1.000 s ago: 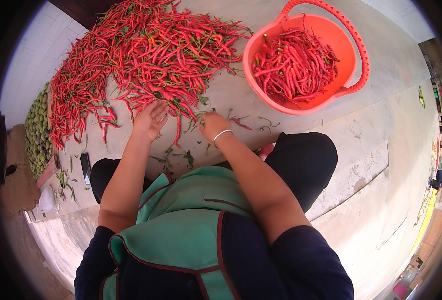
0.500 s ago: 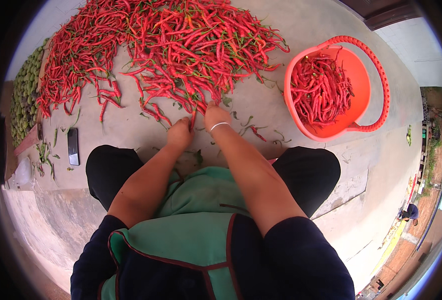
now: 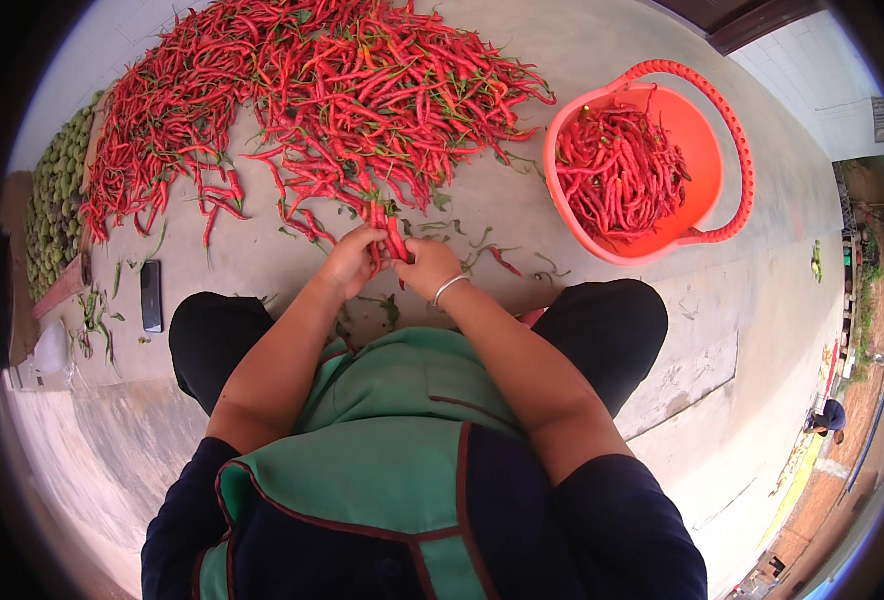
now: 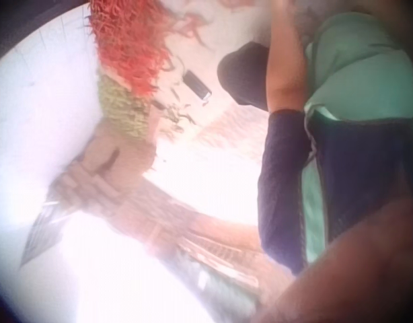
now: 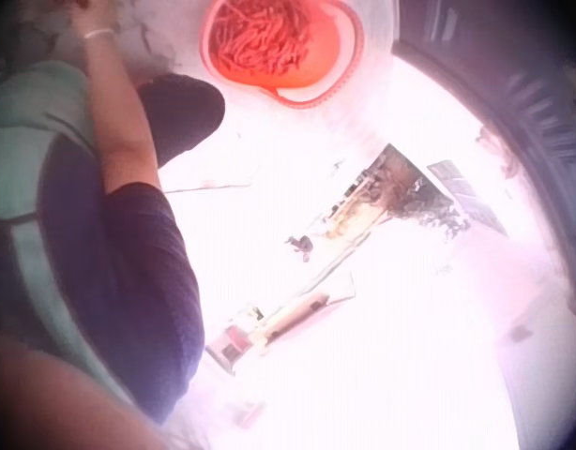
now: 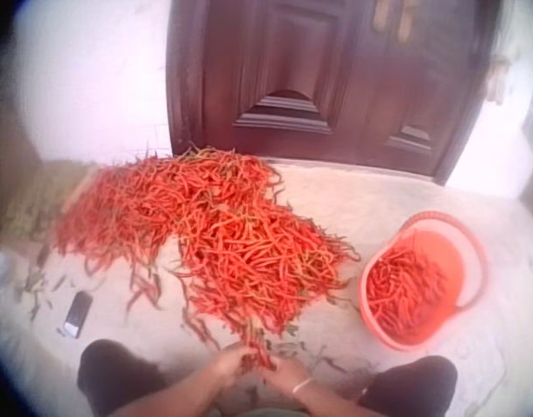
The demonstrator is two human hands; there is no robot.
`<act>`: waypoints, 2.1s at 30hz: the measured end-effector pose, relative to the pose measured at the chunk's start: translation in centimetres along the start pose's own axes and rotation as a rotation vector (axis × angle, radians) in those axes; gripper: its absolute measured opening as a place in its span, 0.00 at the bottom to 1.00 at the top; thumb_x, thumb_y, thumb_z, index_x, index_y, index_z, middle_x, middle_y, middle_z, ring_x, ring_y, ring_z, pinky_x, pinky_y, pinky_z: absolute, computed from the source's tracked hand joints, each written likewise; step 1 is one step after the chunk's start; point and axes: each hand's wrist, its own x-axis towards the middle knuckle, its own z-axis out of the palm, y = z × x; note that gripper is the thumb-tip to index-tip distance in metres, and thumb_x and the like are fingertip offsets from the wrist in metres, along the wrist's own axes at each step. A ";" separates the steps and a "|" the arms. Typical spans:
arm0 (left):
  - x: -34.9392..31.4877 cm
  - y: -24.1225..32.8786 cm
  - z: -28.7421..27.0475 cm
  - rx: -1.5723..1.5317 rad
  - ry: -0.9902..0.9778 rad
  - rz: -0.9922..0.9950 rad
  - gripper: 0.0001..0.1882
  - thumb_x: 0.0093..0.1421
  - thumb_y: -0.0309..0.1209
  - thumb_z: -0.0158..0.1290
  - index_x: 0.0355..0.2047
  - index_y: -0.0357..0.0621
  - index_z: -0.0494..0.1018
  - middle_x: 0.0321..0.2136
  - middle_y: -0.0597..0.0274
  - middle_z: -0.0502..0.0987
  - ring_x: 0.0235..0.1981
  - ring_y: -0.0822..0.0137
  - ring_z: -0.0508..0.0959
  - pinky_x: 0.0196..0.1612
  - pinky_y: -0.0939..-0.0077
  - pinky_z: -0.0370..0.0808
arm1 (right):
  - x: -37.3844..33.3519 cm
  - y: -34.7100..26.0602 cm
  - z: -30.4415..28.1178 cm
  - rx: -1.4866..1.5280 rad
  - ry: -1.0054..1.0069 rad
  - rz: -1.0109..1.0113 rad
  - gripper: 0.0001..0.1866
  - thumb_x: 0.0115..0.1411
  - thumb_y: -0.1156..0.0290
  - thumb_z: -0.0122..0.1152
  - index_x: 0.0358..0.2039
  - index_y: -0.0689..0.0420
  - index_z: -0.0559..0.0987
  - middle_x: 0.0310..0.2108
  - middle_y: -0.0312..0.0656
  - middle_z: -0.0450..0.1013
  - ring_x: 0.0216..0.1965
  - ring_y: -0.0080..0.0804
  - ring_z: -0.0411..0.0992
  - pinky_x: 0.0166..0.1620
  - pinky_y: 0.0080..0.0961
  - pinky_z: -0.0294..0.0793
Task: The person sorts red chili peppers by hand from a large pile on the concrete floor into a red bucket, picking them up one or a few at a time.
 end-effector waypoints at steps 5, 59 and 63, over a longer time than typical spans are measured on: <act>-1.8 -0.3 1.5 0.275 -0.007 0.057 0.12 0.60 0.34 0.47 0.41 0.42 0.68 0.35 0.62 0.73 0.35 0.71 0.72 0.39 0.74 0.69 | -1.9 -1.3 -1.2 -0.014 -0.068 -0.080 0.14 0.50 0.59 0.58 0.29 0.57 0.76 0.21 0.47 0.72 0.25 0.42 0.70 0.30 0.34 0.68; -0.9 0.2 8.1 0.706 -0.097 -0.318 0.10 0.62 0.33 0.43 0.39 0.42 0.68 0.26 0.62 0.73 0.25 0.70 0.74 0.29 0.75 0.75 | -1.5 6.2 -5.4 -0.422 0.557 0.084 0.09 0.55 0.71 0.45 0.26 0.62 0.72 0.27 0.47 0.72 0.29 0.40 0.73 0.33 0.35 0.72; 2.6 3.2 21.1 0.577 -0.384 -0.025 0.22 0.58 0.42 0.50 0.47 0.42 0.65 0.41 0.55 0.72 0.43 0.64 0.73 0.47 0.68 0.69 | -2.0 5.5 -6.1 0.295 0.348 0.177 0.11 0.56 0.71 0.44 0.27 0.65 0.71 0.20 0.45 0.72 0.20 0.34 0.72 0.28 0.27 0.71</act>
